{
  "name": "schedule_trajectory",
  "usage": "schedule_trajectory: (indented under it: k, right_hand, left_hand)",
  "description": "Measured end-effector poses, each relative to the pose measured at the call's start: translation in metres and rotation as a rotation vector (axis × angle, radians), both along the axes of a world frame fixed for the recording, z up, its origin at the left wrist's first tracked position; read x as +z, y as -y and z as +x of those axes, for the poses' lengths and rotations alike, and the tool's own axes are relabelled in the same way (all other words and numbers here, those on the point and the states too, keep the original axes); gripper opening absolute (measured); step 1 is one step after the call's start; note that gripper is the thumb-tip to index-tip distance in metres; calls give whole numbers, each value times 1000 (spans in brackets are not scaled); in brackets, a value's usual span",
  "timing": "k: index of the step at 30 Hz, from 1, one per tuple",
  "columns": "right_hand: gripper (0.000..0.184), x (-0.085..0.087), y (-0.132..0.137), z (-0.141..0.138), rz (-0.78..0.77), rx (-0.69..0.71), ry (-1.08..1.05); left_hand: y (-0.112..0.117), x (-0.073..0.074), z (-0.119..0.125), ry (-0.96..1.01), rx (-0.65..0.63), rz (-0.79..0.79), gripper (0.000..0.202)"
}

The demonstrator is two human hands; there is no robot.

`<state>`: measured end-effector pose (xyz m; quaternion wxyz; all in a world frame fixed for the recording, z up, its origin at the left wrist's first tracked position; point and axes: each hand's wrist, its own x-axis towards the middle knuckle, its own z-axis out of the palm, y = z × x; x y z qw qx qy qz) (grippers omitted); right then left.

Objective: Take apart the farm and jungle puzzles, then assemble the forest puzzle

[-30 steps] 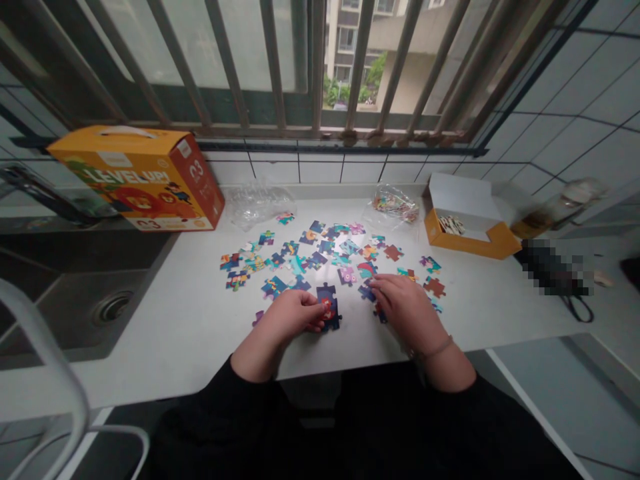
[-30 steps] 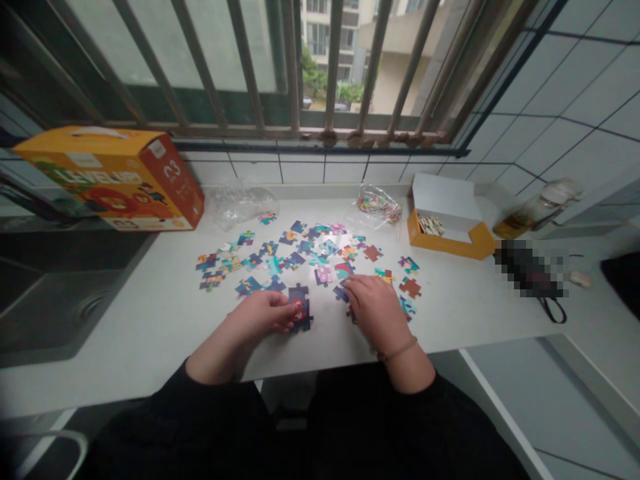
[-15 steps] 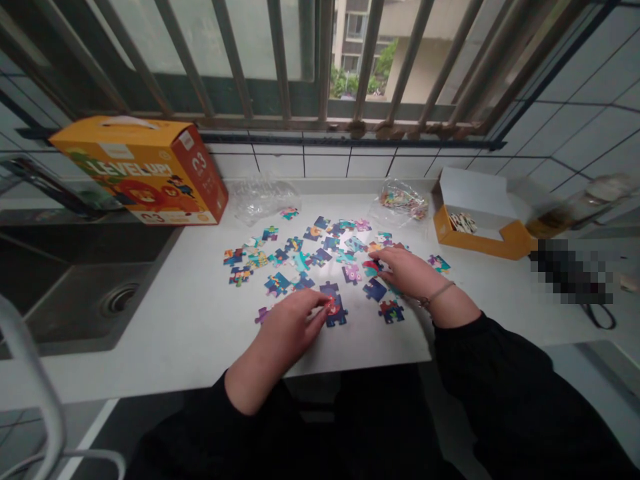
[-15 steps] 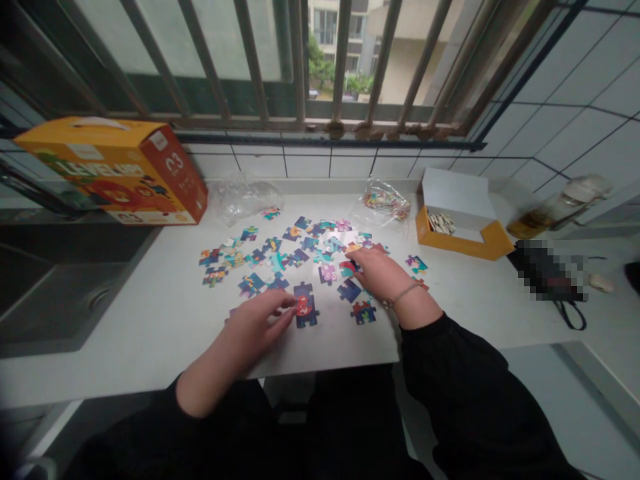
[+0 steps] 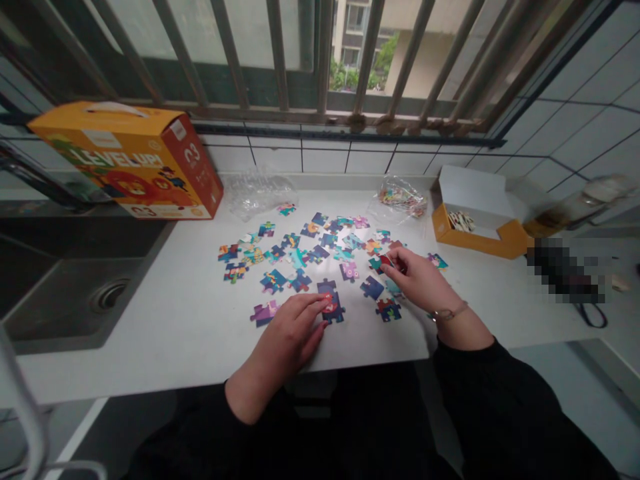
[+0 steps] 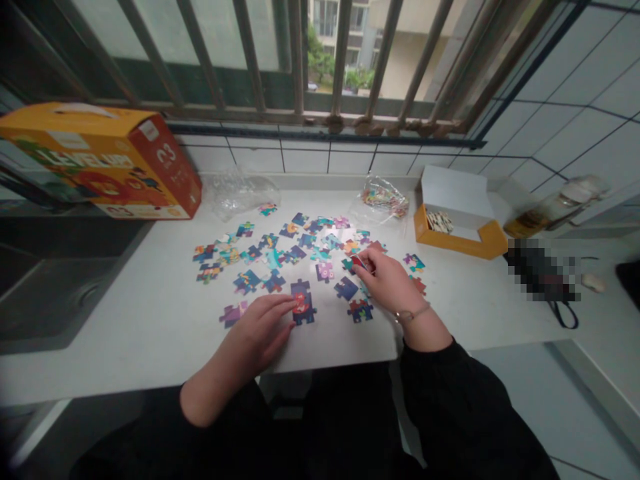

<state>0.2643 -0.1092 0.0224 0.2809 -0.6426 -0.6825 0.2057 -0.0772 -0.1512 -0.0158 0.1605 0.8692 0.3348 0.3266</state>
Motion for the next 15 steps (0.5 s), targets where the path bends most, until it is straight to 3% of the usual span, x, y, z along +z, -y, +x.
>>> schedule_trajectory:
  k: [3, 6, 11, 15]
  right_hand:
    - [41, -7, 34, -32, -116, 18, -448]
    - [49, -15, 63, -67, -266, 32, -716]
    - [57, -24, 90, -101, -334, -140, -947]
    - [59, -28, 96, -108, -326, -203, -957]
  left_hand:
    - [2, 3, -3, 19, 63, -22, 46]
    - [3, 5, -4, 20, 42, -54, 53]
    - [4, 10, -4, 29, -27, -120, 67]
    - [3, 10, -2, 52, -59, -104, 69]
